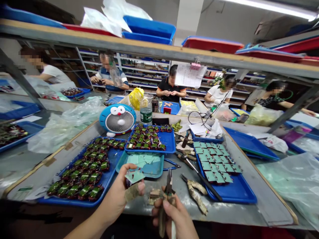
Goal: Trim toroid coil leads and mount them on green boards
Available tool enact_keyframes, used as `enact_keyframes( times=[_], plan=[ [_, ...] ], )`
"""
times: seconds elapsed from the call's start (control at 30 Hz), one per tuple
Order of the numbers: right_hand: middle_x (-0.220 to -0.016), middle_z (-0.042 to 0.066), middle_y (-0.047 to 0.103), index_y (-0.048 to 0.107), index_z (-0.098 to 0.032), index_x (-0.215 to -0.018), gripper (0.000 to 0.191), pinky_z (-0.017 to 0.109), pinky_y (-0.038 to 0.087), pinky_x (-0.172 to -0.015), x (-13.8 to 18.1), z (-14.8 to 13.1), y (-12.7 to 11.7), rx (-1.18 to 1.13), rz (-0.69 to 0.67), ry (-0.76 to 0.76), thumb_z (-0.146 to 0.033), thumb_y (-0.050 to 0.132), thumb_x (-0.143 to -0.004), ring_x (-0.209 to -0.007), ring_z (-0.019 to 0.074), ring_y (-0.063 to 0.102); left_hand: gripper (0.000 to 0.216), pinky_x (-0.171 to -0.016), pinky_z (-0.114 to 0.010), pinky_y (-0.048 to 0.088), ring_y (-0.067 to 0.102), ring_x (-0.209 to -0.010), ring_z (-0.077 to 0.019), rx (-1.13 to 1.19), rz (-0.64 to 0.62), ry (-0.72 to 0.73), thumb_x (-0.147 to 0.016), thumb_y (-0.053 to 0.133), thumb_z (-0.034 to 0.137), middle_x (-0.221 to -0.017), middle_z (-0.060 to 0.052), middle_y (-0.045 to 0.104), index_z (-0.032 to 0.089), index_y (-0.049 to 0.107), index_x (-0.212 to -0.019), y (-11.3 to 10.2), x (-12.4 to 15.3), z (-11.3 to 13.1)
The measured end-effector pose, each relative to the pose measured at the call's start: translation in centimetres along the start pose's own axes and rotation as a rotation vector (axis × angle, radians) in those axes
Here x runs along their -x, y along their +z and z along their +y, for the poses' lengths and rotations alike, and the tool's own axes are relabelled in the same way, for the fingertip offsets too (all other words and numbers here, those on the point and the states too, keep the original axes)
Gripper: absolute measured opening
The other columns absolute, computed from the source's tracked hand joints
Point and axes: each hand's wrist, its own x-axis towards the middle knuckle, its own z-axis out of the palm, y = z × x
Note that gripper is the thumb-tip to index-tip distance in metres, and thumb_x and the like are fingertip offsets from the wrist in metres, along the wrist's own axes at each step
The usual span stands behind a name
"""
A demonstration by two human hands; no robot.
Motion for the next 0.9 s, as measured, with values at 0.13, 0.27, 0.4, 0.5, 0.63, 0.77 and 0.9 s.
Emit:
enact_keyframes(
  times=[0.13,0.27,0.4,0.5,0.63,0.77,0.9],
  plan=[
    [-0.088,0.006,0.076,0.072,-0.019,-0.105,0.057,0.036,0.055,-0.076,1.2,0.8,-2.6,0.265,0.040,0.066,-0.062,0.090,-0.071,-0.083,0.0244,0.073,0.087,-0.078,-0.034,0.051,0.065,-0.081,-0.0210,-0.173,-0.013,-0.041,-0.077,0.089,0.041,-0.094,0.001,0.064,0.030,0.037,-0.146,-0.8,0.3,0.5],
    [-0.093,0.005,0.075,0.073,-0.022,-0.112,0.056,0.039,0.055,-0.086,1.9,-0.1,-2.6,0.598,-0.016,-0.051,-0.066,0.082,-0.077,-0.091,0.0265,0.070,0.086,-0.086,-0.035,0.050,0.066,-0.097,-0.0246,-0.139,-0.128,-0.131,-0.079,0.087,0.042,-0.108,-0.004,0.067,0.031,0.037,-0.148,-1.1,0.7,0.6],
    [-0.126,0.008,0.073,0.067,-0.028,-0.134,0.054,0.046,0.043,-0.111,2.0,-2.4,-1.4,0.847,-0.147,-0.138,-0.061,0.071,-0.091,-0.121,0.0326,0.063,0.061,-0.083,-0.034,0.048,0.064,-0.095,-0.0234,-0.161,-0.236,-0.160,-0.083,0.083,0.047,-0.106,-0.005,0.068,0.025,0.051,-0.129,-1.3,1.0,0.5],
    [-0.138,0.008,0.068,0.062,-0.029,-0.141,0.052,0.046,0.038,-0.116,2.1,-3.7,-0.6,0.948,-0.216,-0.096,-0.056,0.065,-0.097,-0.133,0.0337,0.056,0.046,-0.076,-0.030,0.045,0.059,-0.085,-0.0196,-0.225,-0.272,-0.129,-0.086,0.081,0.048,-0.097,-0.003,0.067,0.022,0.055,-0.114,-1.3,1.2,0.5],
    [-0.136,0.007,0.067,0.058,-0.028,-0.144,0.049,0.044,0.039,-0.116,2.5,-4.9,0.5,1.050,-0.276,-0.087,-0.050,0.062,-0.101,-0.132,0.0315,0.056,0.040,-0.072,-0.028,0.043,0.055,-0.079,-0.0171,-0.302,-0.283,-0.078,-0.088,0.079,0.044,-0.091,0.000,0.063,0.022,0.055,-0.112,-1.2,1.4,0.4],
    [-0.116,0.006,0.069,0.063,-0.022,-0.128,0.032,0.039,0.046,-0.102,2.7,-6.9,2.0,1.270,-0.356,-0.103,-0.038,0.061,-0.101,-0.111,0.0260,0.062,0.035,-0.067,-0.026,0.043,0.054,-0.074,-0.0155,-0.389,-0.317,-0.086,-0.089,0.076,0.036,-0.088,0.002,0.063,0.022,0.054,-0.112,-0.8,1.6,0.4],
    [-0.097,0.002,0.065,0.061,-0.021,-0.095,0.009,0.032,0.047,-0.082,2.9,-8.8,2.9,1.555,-0.414,-0.147,-0.029,0.060,-0.099,-0.089,0.0206,0.060,0.025,-0.068,-0.026,0.043,0.055,-0.073,-0.0151,-0.505,-0.304,-0.032,-0.086,0.072,0.026,-0.085,0.003,0.064,0.022,0.056,-0.105,-0.4,2.0,0.2]
  ],
)
